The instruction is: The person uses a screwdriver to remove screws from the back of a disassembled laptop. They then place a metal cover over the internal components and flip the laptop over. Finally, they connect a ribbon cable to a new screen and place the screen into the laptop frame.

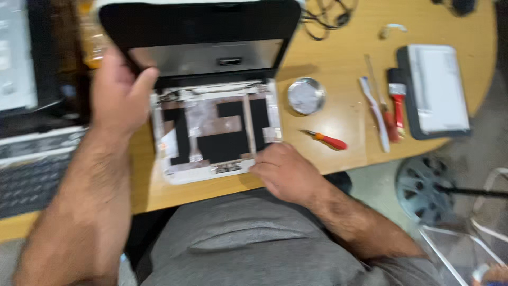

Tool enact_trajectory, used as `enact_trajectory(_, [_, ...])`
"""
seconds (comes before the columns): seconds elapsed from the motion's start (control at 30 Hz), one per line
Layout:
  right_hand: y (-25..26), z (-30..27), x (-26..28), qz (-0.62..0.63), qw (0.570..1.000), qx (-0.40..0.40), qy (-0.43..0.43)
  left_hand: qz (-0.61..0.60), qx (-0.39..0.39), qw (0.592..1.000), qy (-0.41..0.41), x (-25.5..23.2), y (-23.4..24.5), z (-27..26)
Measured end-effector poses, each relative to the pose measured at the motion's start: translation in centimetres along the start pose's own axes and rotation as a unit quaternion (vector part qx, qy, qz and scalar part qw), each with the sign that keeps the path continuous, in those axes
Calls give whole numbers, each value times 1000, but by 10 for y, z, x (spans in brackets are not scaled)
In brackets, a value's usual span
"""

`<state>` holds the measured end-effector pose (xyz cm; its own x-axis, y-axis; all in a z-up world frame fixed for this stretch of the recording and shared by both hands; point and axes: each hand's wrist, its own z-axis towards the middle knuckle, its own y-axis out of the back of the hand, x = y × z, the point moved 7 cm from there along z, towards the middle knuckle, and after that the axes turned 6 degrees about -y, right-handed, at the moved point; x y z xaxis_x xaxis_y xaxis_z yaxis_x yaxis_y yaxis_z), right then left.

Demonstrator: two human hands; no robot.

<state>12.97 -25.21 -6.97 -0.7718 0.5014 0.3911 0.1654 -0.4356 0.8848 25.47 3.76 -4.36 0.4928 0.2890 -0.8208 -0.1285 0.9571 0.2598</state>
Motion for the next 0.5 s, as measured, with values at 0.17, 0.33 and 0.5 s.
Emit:
enact_trajectory(0.17, [39, -10, -3, -17, 999, -39, -21, 1, -13, 998, -59, 2, -3, -7])
enact_trajectory(0.33, [121, -61, -60, -63, 977, -193, -67, 123, -30, 992, 15, 51, 29, -45])
enact_trajectory(0.5, [201, -156, -140, -243, 876, -275, -312, 173, 11, 983, -63, 15, 31, -51])
